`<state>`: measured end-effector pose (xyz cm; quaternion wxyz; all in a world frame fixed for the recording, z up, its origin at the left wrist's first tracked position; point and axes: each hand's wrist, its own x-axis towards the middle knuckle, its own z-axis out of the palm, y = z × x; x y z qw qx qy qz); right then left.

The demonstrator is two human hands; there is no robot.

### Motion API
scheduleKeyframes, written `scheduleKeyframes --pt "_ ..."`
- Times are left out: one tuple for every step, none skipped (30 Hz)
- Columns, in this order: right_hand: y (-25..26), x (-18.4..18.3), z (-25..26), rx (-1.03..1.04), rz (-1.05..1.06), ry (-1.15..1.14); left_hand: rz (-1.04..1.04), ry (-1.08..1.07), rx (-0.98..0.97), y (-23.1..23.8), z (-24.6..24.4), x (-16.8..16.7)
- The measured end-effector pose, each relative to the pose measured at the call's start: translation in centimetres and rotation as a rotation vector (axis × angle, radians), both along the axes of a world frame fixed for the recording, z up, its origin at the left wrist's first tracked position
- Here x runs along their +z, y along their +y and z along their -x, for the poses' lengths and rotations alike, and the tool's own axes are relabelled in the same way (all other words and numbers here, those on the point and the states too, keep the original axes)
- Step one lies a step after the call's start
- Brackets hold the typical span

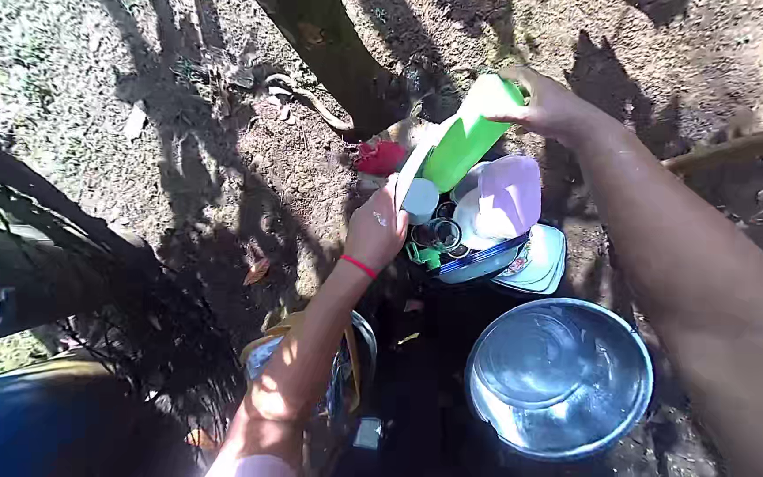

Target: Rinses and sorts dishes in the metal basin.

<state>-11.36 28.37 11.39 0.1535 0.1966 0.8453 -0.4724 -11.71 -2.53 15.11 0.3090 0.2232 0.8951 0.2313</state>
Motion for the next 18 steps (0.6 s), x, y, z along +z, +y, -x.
scheduleKeyframes --pt "-0.7 -0.2 -0.9 0.035 -0.048 0.046 0.013 -0.013 0.011 0.0 0.4 0.1" --pt "-1.7 0.4 -2.1 0.060 -0.082 0.062 0.018 -0.031 0.028 -0.2 0.7 0.2" --pt "-3.0 1.1 -3.7 0.081 -0.116 0.063 0.013 -0.039 0.046 -0.4 1.0 0.3" --pt "-4.4 1.8 -5.5 0.112 -0.167 0.083 0.005 -0.036 0.052 -0.7 1.3 0.4" --pt "-5.7 1.9 -7.4 0.156 -0.230 0.129 -0.005 -0.031 0.050 -0.9 1.5 0.5" --pt "-6.7 1.6 -9.3 0.176 -0.264 0.189 -0.009 -0.033 0.046 -0.9 1.8 0.6" --pt "-7.4 1.0 -10.8 0.176 -0.285 0.238 -0.008 -0.032 0.038 -1.0 1.9 0.6" --pt "-8.0 0.4 -11.8 0.161 -0.304 0.276 -0.013 -0.024 0.028 -0.8 2.1 0.5" --pt "-8.3 0.1 -12.3 0.132 -0.314 0.289 -0.020 -0.017 0.013 -0.6 2.3 0.4" --pt "-8.6 -0.1 -12.3 0.102 -0.322 0.285 -0.028 -0.006 -0.015 -0.4 2.3 0.4" --pt "-8.9 -0.2 -12.2 0.078 -0.322 0.275 -0.040 0.003 -0.047 -0.3 2.1 0.5" --pt "-9.0 -0.4 -11.8 0.060 -0.319 0.278 -0.059 0.021 -0.077 -0.3 1.8 0.4" --pt "-9.0 -0.8 -11.3 0.043 -0.322 0.312 -0.079 0.053 -0.104 -0.5 1.5 0.4" --pt "-8.8 -1.2 -10.8 0.017 -0.329 0.361 -0.080 0.067 -0.120 -0.7 1.4 0.5" --pt "-8.6 -1.4 -10.5 -0.018 -0.327 0.391 -0.053 0.053 -0.127 -0.9 1.4 0.9" --pt "-8.1 -1.4 -10.3 -0.048 -0.324 0.395 -0.020 0.031 -0.128 -1.1 1.7 1.3" --pt "-7.5 -1.0 -10.3 -0.072 -0.316 0.387 -0.002 0.021 -0.131 -1.4 2.0 1.5" --pt "-7.0 -0.5 -10.4 -0.081 -0.312 0.382 -0.006 0.028 -0.137 -1.8 2.2 1.6"
